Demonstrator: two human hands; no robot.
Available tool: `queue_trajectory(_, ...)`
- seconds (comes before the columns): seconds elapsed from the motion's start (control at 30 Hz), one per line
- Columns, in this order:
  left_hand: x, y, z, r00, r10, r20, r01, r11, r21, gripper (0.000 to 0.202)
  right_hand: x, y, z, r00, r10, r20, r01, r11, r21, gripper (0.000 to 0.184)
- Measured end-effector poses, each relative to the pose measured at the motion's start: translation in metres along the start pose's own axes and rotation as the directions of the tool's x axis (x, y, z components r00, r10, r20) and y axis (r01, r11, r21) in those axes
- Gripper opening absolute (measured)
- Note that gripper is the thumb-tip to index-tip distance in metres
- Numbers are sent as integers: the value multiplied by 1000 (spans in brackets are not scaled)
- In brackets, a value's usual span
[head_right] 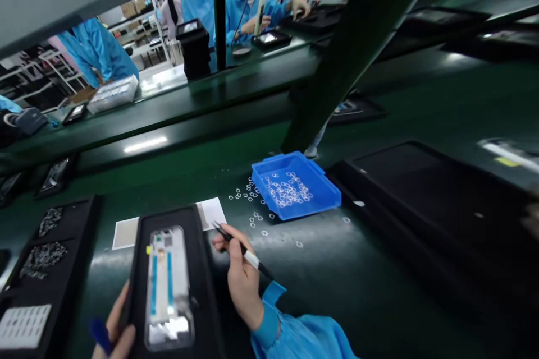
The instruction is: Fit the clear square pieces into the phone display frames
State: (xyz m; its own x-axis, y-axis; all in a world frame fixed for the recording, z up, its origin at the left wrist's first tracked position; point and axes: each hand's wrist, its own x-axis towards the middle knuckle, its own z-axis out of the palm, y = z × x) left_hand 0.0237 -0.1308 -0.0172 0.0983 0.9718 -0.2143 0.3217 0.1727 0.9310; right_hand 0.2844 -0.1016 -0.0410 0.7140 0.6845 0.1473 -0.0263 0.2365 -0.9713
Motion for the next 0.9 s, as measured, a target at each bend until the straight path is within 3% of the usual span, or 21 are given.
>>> queue_trajectory(0.07,46,38,-15,991,-35,-130,26,997,-71,65,6,-6,-1,999,-40,11,41,999,-34,35)
queue_trajectory(0.13,104,76,-26,988,-73,-138,62,995,-82,61,9,-12,-2,992,-69,109,79,993,-87,35)
queue_trajectory(0.2,167,106,-31,985,-108,-131,116,992,59,54,9,-13,-2,963,-95,250,128,985,-119,34)
queue_trajectory(0.3,247,131,-31,979,-94,-179,120,983,138,44,9,-7,-2,911,-114,396,186,971,-149,32)
queue_trajectory(0.4,289,135,-32,959,-57,-278,120,969,215,34,10,2,-2,908,-128,400,230,948,-219,29)
queue_trajectory(0.47,290,129,-34,952,-13,-306,102,955,278,29,12,6,-2,909,-158,386,272,926,-262,28)
queue_trajectory(0.53,270,117,-33,963,51,-266,48,934,353,27,13,7,-1,896,-197,398,323,904,-280,28)
queue_trajectory(0.7,171,62,-9,975,222,-32,-172,831,529,30,16,10,3,833,-224,506,433,835,-341,32)
queue_trajectory(0.73,154,51,-2,967,254,8,-210,779,590,35,17,11,4,823,-213,527,444,821,-360,35)
queue_trajectory(0.8,130,34,10,956,284,75,-232,575,785,41,19,14,6,807,-188,560,459,795,-396,43)
queue_trajectory(0.87,122,28,19,957,276,85,-188,371,909,44,19,16,7,794,-178,582,482,767,-423,48)
queue_trajectory(0.9,123,29,23,960,270,73,-159,313,937,44,19,16,8,788,-183,588,498,751,-434,49)
